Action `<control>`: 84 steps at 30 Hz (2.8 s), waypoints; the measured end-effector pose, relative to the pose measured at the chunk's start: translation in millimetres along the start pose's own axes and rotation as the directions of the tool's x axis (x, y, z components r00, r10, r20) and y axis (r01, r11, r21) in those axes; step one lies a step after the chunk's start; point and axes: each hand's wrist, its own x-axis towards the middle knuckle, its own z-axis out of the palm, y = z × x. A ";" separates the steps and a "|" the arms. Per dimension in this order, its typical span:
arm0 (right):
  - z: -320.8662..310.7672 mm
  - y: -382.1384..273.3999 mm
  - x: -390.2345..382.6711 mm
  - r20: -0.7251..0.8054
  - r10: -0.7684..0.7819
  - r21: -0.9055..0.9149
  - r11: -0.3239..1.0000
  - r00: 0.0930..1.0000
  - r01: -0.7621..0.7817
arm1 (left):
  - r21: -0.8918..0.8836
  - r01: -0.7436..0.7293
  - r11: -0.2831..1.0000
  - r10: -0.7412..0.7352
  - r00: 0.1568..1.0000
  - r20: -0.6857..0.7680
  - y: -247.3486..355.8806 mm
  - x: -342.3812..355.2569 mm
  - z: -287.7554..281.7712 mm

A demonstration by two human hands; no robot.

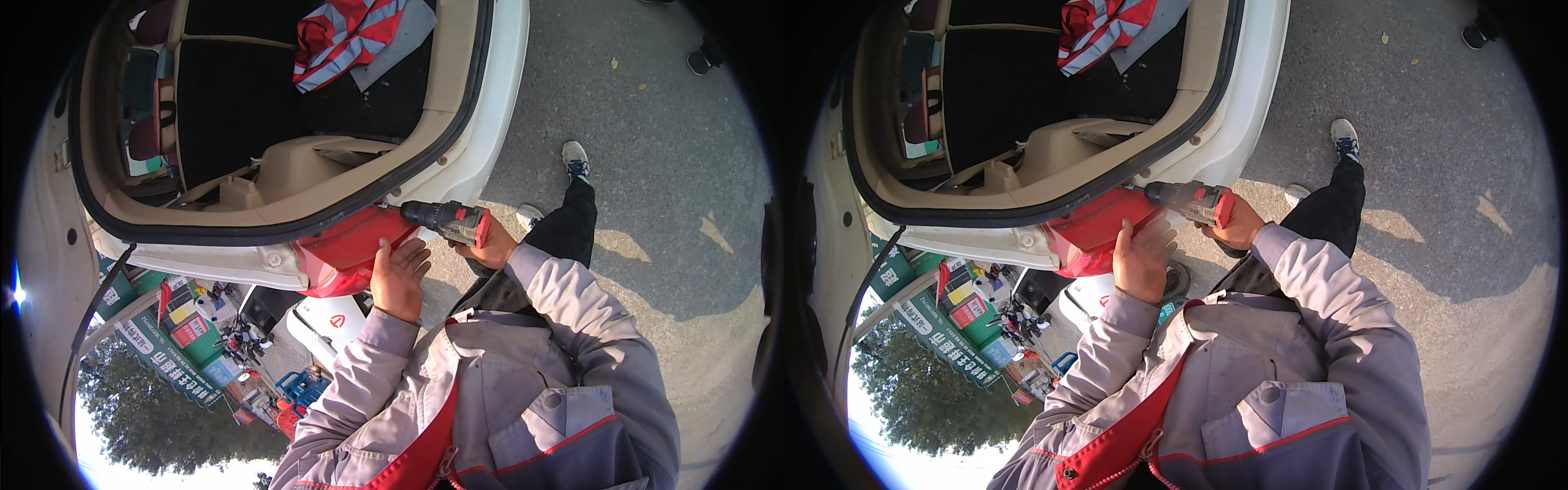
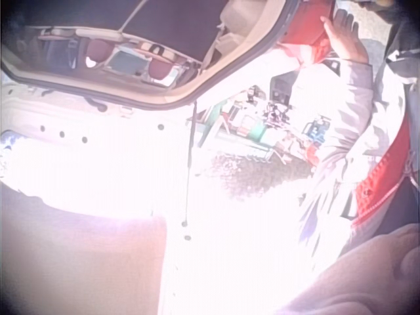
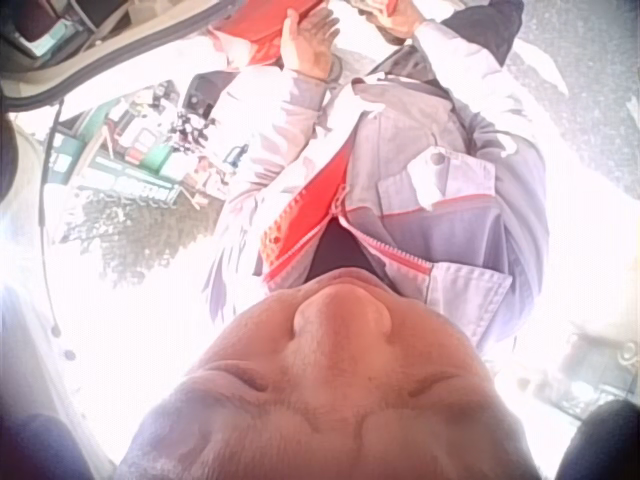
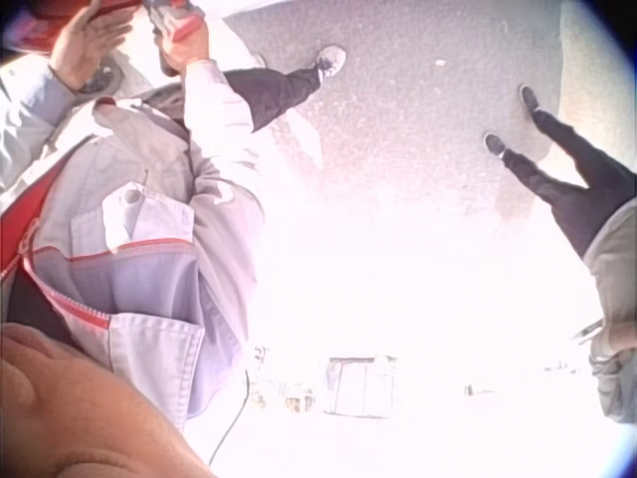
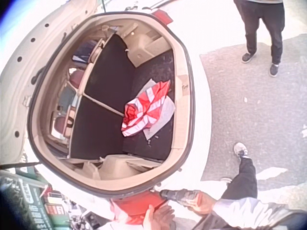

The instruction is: The person removes a red taillight from the rear of a white car using a power drill, then reinstalls it by hand and secures it with the drill. The task includes detaching the light, aligning it, and fastening it back in place.

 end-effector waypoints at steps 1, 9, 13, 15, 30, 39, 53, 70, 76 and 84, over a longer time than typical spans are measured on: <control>-0.2 -0.5 0.5 0.002 -0.007 -0.035 0.999 1.000 0.007 | -0.001 0.003 1.000 -0.003 1.000 -0.003 -0.2 0.2 -0.3; -2.4 -6.5 5.0 0.034 -0.005 -0.139 0.990 0.999 0.010 | -0.009 0.013 1.000 -0.013 1.000 -0.008 0.5 -0.7 0.1; -4.7 -12.6 6.0 0.056 -0.051 -0.298 0.952 0.997 0.065 | -0.004 0.023 1.000 -0.023 1.000 -0.008 1.6 -0.8 -0.9; -9.1 -16.0 6.2 0.114 -0.058 -0.457 0.883 0.992 0.104 | -0.013 0.038 0.999 -0.038 0.999 0.005 2.5 -0.4 -1.4; -35.7 -50.4 0.6 0.132 -0.100 -0.443 0.884 0.986 0.149 | -0.051 0.048 0.998 -0.050 0.998 -0.040 -3.7 5.6 -7.0; -111.8 -124.5 -68.8 0.016 0.129 -0.047 0.991 0.992 -0.128 | 0.037 0.157 0.987 -0.157 0.988 -0.009 -19.4 14.2 22.8; -291.5 -279.3 -56.5 -0.456 0.146 -0.582 0.698 0.878 -0.418 | 0.010 -0.150 0.989 0.150 0.973 -0.175 34.3 176.4 193.7; -325.8 -354.3 165.0 -0.339 0.105 -0.816 0.462 0.935 -0.348 | 0.011 0.052 0.999 -0.051 0.995 -0.091 114.5 355.6 255.5; -319.5 -363.8 273.5 -0.152 0.126 -0.987 0.033 0.980 -0.157 | 0.012 0.242 0.970 -0.202 0.782 0.589 183.1 276.3 363.7; -350.0 -386.0 382.0 0.276 0.070 -0.953 -0.109 0.959 0.282 | -0.342 0.171 0.924 0.011 0.882 0.471 206.8 308.6 428.1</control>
